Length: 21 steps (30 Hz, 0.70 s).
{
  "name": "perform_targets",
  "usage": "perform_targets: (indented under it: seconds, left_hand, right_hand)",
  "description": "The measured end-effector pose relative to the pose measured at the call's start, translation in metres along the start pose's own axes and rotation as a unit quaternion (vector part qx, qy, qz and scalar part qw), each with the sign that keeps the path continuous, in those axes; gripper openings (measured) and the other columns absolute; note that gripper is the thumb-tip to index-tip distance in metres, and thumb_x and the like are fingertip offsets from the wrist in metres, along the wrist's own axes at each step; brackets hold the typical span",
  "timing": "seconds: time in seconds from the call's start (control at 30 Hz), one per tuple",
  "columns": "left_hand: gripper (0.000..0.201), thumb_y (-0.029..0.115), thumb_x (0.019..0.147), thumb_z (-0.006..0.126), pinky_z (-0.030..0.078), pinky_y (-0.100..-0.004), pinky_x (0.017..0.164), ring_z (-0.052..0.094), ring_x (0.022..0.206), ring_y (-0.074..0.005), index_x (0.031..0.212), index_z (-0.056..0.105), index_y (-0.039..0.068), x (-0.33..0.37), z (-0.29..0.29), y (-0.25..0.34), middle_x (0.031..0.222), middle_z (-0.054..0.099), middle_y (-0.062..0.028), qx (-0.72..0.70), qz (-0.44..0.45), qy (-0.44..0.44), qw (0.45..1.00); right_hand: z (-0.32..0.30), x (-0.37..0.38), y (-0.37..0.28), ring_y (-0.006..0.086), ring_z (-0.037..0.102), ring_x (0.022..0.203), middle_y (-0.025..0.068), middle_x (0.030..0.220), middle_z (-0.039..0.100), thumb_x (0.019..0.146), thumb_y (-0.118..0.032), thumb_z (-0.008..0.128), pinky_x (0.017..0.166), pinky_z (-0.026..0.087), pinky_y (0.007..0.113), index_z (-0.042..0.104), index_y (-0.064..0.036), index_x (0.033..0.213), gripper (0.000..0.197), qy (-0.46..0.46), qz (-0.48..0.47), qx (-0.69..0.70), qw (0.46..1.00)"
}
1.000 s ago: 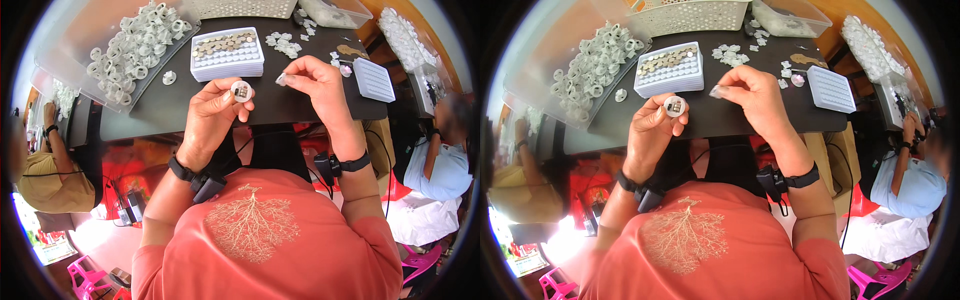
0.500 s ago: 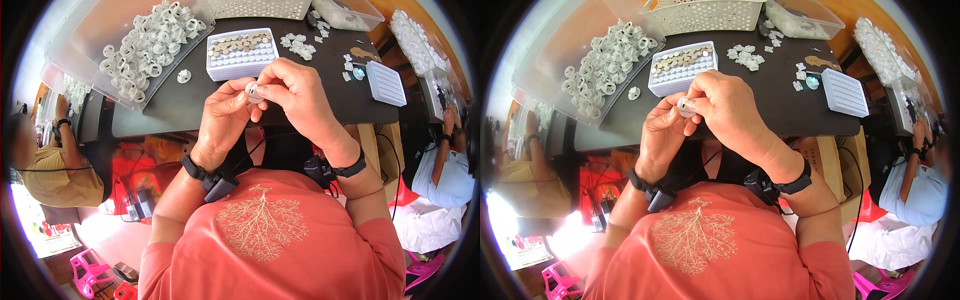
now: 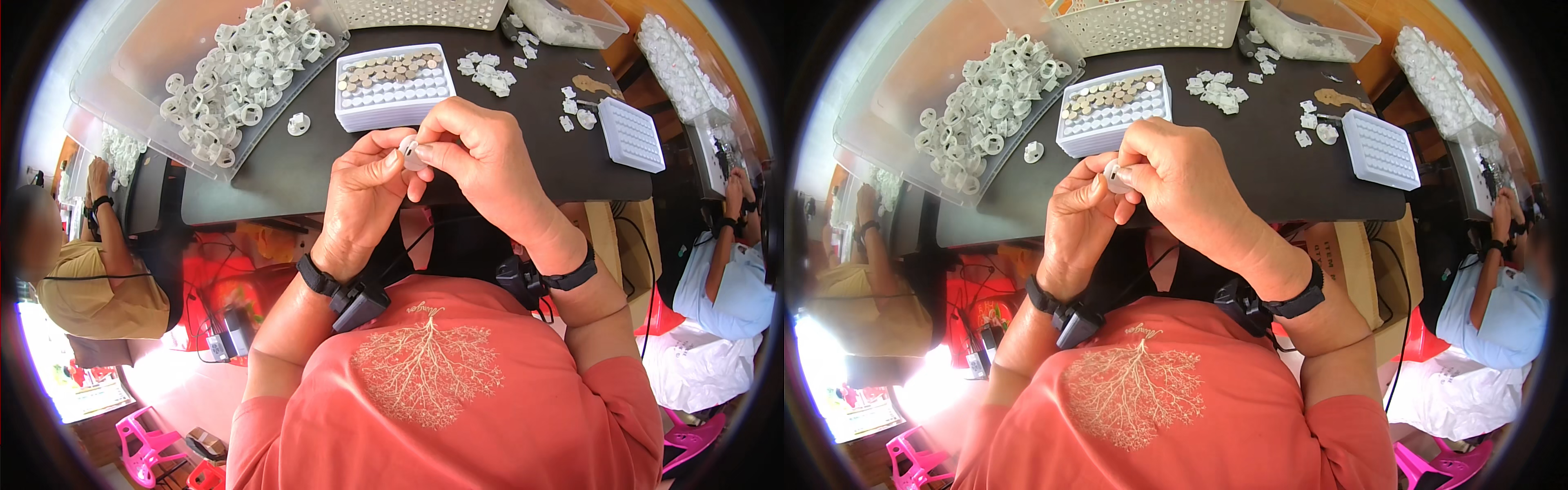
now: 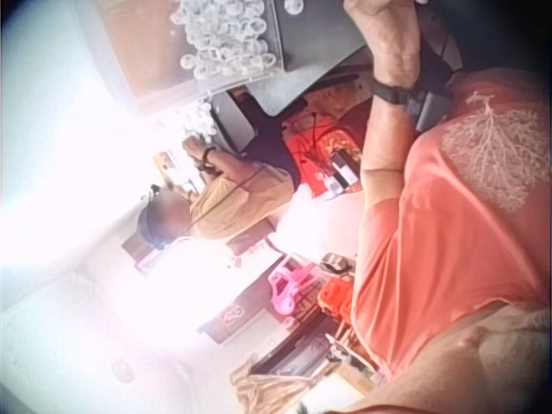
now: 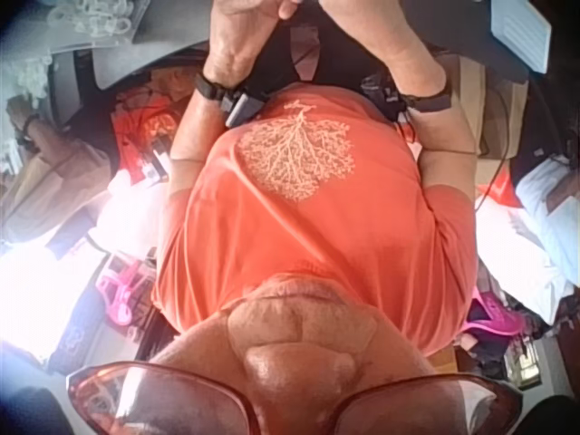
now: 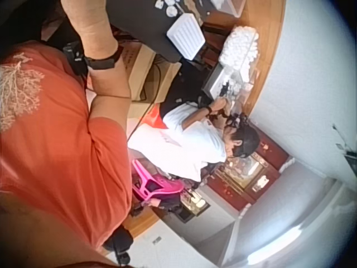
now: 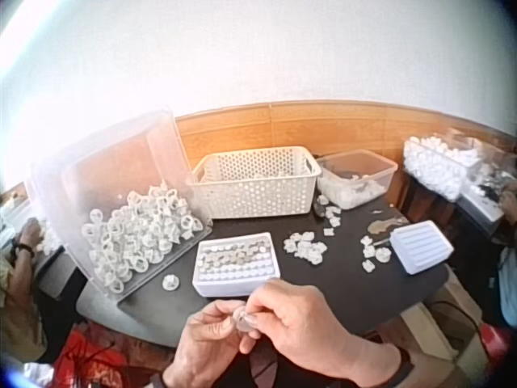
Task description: Manually assembling small white plastic components by inserting metal or electronic pieces and joining parts together.
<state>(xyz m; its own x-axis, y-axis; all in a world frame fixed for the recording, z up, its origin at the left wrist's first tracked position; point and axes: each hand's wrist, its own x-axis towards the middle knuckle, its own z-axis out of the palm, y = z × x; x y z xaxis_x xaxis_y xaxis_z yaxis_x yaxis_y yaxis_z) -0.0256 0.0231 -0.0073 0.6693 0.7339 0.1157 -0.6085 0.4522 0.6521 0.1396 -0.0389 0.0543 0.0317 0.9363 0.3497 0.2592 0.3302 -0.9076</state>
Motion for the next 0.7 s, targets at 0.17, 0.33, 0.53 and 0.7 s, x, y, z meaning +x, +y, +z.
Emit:
perform_targets:
  seconds: [0.17, 0.33, 0.53, 0.7]
  left_hand:
    - [0.030, 0.012, 0.092, 0.069, 0.052, -0.0338, 0.068, 0.067, 0.085, -0.0260, 0.116, 0.063, -0.005, -0.001, 0.002, -0.001, 0.103, 0.068, -0.0160, 0.009, 0.005, 0.004, 1.000]
    - [0.034, 0.017, 0.091, 0.072, 0.050, -0.0322, 0.067, 0.067, 0.085, -0.0252, 0.116, 0.063, -0.004, -0.001, 0.005, -0.001, 0.103, 0.068, -0.0153, 0.027, 0.009, 0.014, 0.999]
    - [0.036, 0.020, 0.090, 0.073, 0.049, -0.0317, 0.065, 0.067, 0.085, -0.0257, 0.115, 0.063, -0.004, -0.001, 0.005, 0.000, 0.104, 0.069, -0.0160, 0.052, 0.014, 0.019, 0.998]
    - [0.033, 0.018, 0.092, 0.071, 0.049, -0.0317, 0.065, 0.067, 0.085, -0.0259, 0.115, 0.063, -0.004, -0.001, 0.005, -0.002, 0.103, 0.068, -0.0166, 0.051, 0.025, 0.028, 0.998]
  right_hand:
    - [0.006, -0.005, 0.008, 0.0176, 0.068, 0.057, 0.0089, 0.075, 0.060, 0.087, 0.005, 0.062, 0.049, 0.048, 0.029, 0.052, 0.0013, 0.077, 0.014, 0.036, -0.051, 0.019, 0.998]
    - [0.002, 0.001, 0.012, 0.0143, 0.066, 0.059, 0.0076, 0.076, 0.060, 0.088, 0.004, 0.063, 0.053, 0.049, 0.029, 0.055, 0.0020, 0.082, 0.010, 0.015, 0.024, 0.085, 0.996]
    - [-0.014, 0.014, 0.003, 0.0115, 0.064, 0.064, 0.0051, 0.073, 0.061, 0.087, 0.002, 0.065, 0.058, 0.048, 0.027, 0.057, 0.0028, 0.086, 0.008, -0.059, 0.129, 0.099, 0.985]
    - [-0.008, 0.010, 0.003, 0.0102, 0.063, 0.066, 0.0053, 0.073, 0.063, 0.089, -0.003, 0.066, 0.059, 0.046, 0.025, 0.058, 0.0020, 0.087, 0.010, -0.049, 0.143, 0.084, 0.985]
